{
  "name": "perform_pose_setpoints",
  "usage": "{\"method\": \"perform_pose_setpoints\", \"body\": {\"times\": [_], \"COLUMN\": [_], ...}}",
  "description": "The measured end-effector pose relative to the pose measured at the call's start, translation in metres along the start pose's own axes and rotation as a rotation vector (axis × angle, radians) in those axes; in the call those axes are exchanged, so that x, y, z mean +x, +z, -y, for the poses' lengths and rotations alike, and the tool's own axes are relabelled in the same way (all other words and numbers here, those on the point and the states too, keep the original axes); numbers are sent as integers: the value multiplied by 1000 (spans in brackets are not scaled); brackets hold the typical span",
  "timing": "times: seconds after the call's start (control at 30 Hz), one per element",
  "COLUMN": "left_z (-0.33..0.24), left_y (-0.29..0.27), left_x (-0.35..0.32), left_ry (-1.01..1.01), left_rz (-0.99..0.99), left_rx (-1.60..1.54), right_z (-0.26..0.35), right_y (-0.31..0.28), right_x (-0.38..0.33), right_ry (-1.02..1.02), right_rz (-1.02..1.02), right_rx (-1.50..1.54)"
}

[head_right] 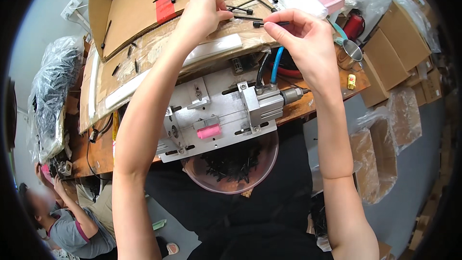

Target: The person repeatedly picks up black cable ties from a cardboard box and inserts them into a metal jig on a workbench. They manipulate the ties within the jig and then place the processed ties into a clear plastic bowl below. The process is repetitive and continuous throughout the clip.

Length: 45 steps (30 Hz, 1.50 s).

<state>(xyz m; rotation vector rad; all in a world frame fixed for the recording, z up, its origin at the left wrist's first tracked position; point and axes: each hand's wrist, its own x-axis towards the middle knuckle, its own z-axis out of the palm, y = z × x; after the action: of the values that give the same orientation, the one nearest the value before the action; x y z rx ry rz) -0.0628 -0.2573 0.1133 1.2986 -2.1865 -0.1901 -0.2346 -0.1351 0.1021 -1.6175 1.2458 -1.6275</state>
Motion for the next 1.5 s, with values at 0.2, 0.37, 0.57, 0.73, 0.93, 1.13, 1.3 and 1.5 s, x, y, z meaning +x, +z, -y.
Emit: {"method": "perform_pose_setpoints", "body": {"times": [0.2,0.37,0.57,0.73,0.93,1.13,1.3,1.5], "left_z": [25,37,12,-22,-25,-28,-28,-39], "left_y": [-15,-66,-53,-33,-26,-28,-35,-30], "left_x": [-41,-97,-200,-256,-267,-273,-280,-298], "left_ry": [43,15,124,72,115,128,125,51], "left_rz": [-143,-177,-375,-301,-229,-196,-49,6], "left_rx": [-27,-199,-360,-287,-135,-131,-450,-612], "right_z": [-19,-15,1,13,17,17,19,14], "right_y": [8,27,49,69,71,62,42,48], "right_x": [3,0,-26,-45,-54,-52,-39,-49], "right_ry": [63,93,268,478,540,614,608,727], "right_rz": [99,156,426,502,564,630,910,1042], "right_rx": [153,187,499,569,543,612,415,421]}}
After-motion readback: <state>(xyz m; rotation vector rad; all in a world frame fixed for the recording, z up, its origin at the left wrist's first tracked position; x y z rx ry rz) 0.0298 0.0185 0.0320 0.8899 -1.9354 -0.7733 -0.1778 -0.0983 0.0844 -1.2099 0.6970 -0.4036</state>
